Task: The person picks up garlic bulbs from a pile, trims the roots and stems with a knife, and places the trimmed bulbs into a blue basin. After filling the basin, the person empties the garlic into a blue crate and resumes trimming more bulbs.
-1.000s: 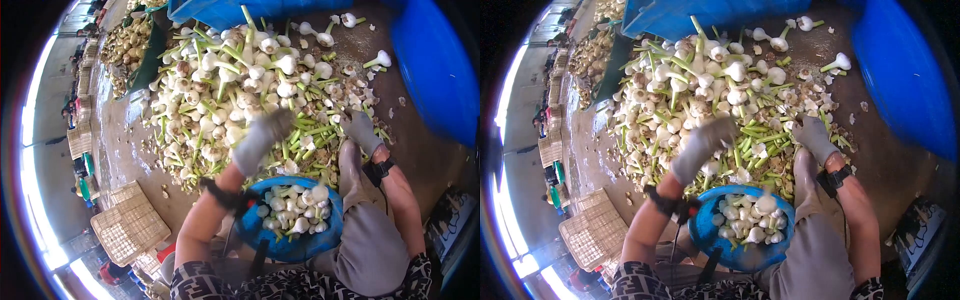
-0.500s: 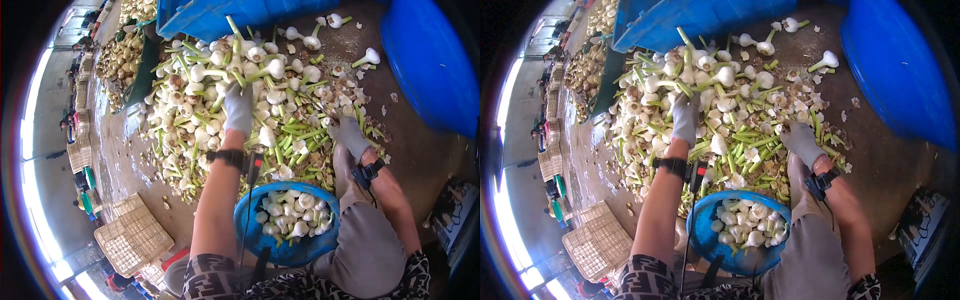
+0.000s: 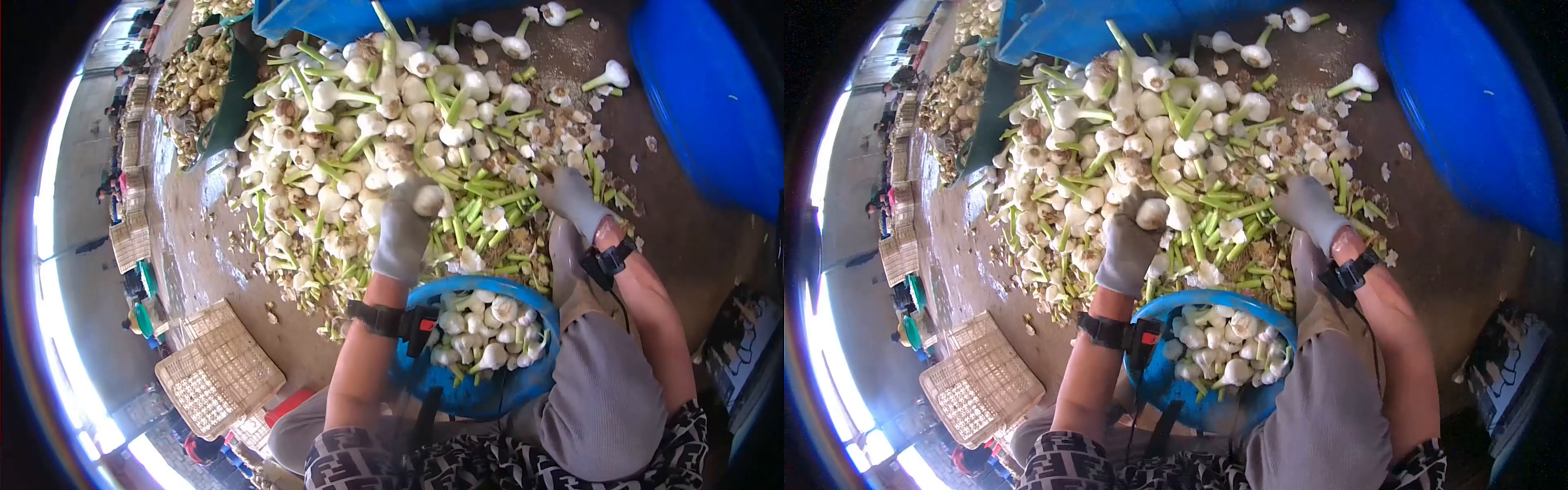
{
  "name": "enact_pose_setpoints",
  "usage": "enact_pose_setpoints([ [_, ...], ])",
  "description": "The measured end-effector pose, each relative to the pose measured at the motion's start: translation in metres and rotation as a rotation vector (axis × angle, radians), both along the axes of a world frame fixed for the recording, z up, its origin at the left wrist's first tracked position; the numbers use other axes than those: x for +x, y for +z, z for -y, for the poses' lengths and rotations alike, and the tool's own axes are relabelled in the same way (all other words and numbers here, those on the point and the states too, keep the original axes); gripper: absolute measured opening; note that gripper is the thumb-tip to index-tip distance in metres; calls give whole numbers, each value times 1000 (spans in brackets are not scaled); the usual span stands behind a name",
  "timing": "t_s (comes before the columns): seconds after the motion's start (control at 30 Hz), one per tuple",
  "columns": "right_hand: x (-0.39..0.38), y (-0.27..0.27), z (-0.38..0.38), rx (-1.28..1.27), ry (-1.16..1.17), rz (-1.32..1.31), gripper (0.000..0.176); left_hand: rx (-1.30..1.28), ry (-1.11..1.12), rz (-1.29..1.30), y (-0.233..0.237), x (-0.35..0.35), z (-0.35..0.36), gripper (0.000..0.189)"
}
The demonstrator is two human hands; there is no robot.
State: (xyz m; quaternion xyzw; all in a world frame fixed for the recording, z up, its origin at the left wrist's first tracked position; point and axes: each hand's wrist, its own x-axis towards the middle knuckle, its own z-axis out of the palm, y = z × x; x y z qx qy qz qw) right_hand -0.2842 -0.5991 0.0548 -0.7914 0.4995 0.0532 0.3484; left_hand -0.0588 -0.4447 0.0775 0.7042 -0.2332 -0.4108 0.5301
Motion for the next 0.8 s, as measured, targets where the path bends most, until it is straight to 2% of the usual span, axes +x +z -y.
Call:
enact_pose_setpoints([
  [0.03, 1, 1, -6, -32, 66, 68, 21, -179, 0, -420, -14, 3, -3, 25],
  [0.07, 10, 4, -13, -66, 136, 138, 19, -339, 87, -957, -29, 7, -7, 26],
  [0.1, 20, 8, -20, -103, 205, 210, 17, -370, 172, -1378, -43, 10, -11, 29],
  [0.13, 28, 18, -26, -117, 289, 250, 16, -271, 198, -931, -48, -2, -14, 31],
  [0.2, 42, 38, -36, -149, 459, 331, 14, -147, 280, -610, -48, -23, -14, 34],
  [0.23, 47, 42, -38, -155, 497, 324, 15, -121, 347, -736, -21, -33, -2, 34],
  [0.3, 54, 48, -41, -166, 573, 309, 17, -209, 373, -938, -17, -39, 1, 34],
  [0.37, 58, 43, -42, -148, 562, 303, 18, -443, 281, -1081, -55, -33, -9, 33],
  [0.53, 58, 30, -40, -151, 508, 283, 21, 44, -148, 435, -91, -41, -18, 24],
  [0.6, 52, 24, -35, -230, 479, 378, 18, -168, -99, 104, -92, -40, -21, 21],
  [0.63, 49, 19, -31, -269, 462, 426, 17, -461, 41, -534, -81, -33, -22, 19],
  [0.7, 40, 1, -8, -92, 215, 136, 18, 207, -176, 544, 16, -59, -2, 14],
  [0.73, 29, -6, 1, -1, 80, -7, 18, 46, -96, 431, 53, -66, 9, 10],
  [0.8, -6, -1, 16, -197, 37, 40, 23, -158, -287, 18, 79, -63, 12, 11],
])
